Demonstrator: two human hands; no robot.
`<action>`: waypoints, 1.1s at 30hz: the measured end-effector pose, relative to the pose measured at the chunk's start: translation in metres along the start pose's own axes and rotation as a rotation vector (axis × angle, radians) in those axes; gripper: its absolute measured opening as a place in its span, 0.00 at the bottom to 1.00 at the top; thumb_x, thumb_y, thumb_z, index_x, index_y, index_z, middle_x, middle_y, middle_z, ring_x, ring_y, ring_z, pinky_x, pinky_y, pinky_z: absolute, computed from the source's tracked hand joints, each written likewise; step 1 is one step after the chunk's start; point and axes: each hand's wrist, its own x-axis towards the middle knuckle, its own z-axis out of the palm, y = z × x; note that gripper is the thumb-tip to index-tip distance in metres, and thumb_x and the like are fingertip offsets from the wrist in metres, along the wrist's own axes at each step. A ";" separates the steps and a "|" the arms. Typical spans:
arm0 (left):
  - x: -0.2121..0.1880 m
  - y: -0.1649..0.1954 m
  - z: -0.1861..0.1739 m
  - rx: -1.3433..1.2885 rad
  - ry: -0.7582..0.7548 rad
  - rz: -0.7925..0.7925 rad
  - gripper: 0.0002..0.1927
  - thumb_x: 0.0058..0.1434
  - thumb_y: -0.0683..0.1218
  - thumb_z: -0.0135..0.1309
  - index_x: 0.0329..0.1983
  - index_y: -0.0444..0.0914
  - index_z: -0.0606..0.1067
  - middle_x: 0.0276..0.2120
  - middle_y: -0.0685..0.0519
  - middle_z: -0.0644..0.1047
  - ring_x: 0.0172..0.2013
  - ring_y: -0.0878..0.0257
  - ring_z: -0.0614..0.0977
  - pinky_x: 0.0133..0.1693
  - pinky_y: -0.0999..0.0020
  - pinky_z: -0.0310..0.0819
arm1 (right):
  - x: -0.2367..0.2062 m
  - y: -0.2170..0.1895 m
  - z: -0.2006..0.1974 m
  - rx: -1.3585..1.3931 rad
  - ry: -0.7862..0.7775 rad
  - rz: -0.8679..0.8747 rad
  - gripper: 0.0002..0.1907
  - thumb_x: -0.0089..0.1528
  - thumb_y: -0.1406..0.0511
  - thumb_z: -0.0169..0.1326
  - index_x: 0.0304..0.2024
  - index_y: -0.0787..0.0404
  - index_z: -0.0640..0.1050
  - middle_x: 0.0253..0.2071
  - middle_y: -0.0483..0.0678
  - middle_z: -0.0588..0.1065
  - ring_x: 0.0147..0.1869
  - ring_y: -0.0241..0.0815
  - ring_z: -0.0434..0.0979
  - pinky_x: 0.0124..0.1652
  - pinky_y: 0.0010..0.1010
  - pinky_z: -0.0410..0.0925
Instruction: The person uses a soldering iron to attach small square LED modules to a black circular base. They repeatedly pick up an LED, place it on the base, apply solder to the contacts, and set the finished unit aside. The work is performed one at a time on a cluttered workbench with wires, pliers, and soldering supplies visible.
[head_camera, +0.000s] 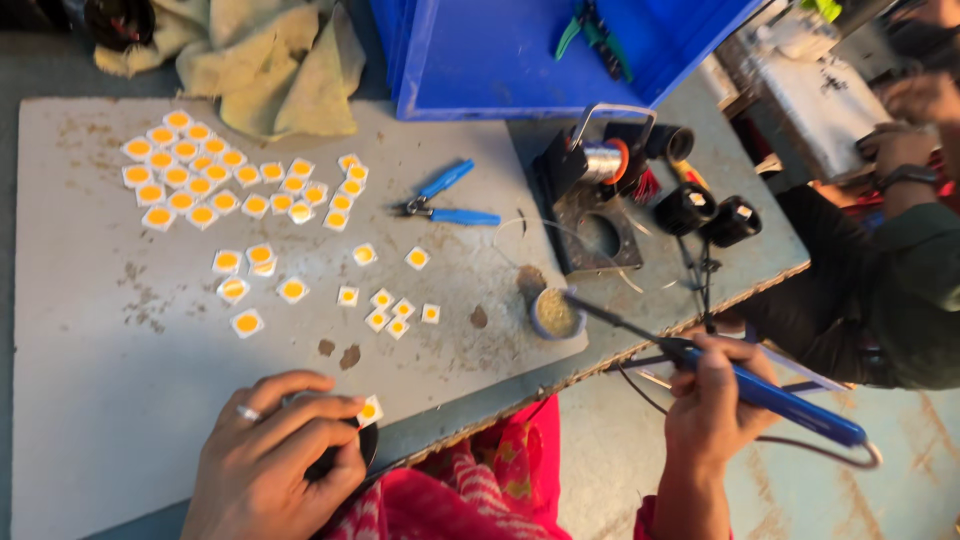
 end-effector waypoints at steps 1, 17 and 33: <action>-0.001 -0.002 0.002 0.013 0.006 0.007 0.07 0.39 0.41 0.63 0.21 0.42 0.77 0.34 0.61 0.83 0.43 0.57 0.82 0.45 0.59 0.72 | 0.007 0.002 0.004 -0.064 -0.016 0.016 0.09 0.67 0.68 0.57 0.42 0.70 0.75 0.33 0.53 0.76 0.25 0.32 0.69 0.28 0.20 0.61; -0.012 -0.005 0.011 -0.006 -0.001 -0.096 0.07 0.36 0.40 0.64 0.20 0.41 0.78 0.32 0.60 0.84 0.35 0.58 0.81 0.37 0.63 0.78 | 0.061 0.024 0.063 -0.437 -0.134 0.133 0.06 0.62 0.69 0.57 0.34 0.68 0.80 0.22 0.41 0.71 0.23 0.26 0.65 0.25 0.19 0.57; -0.010 -0.002 0.009 -0.017 0.009 -0.104 0.07 0.39 0.40 0.64 0.21 0.42 0.78 0.33 0.61 0.84 0.37 0.59 0.81 0.38 0.65 0.78 | 0.061 0.027 0.070 -0.435 -0.187 0.073 0.06 0.63 0.69 0.56 0.35 0.69 0.80 0.23 0.42 0.72 0.25 0.27 0.68 0.27 0.19 0.60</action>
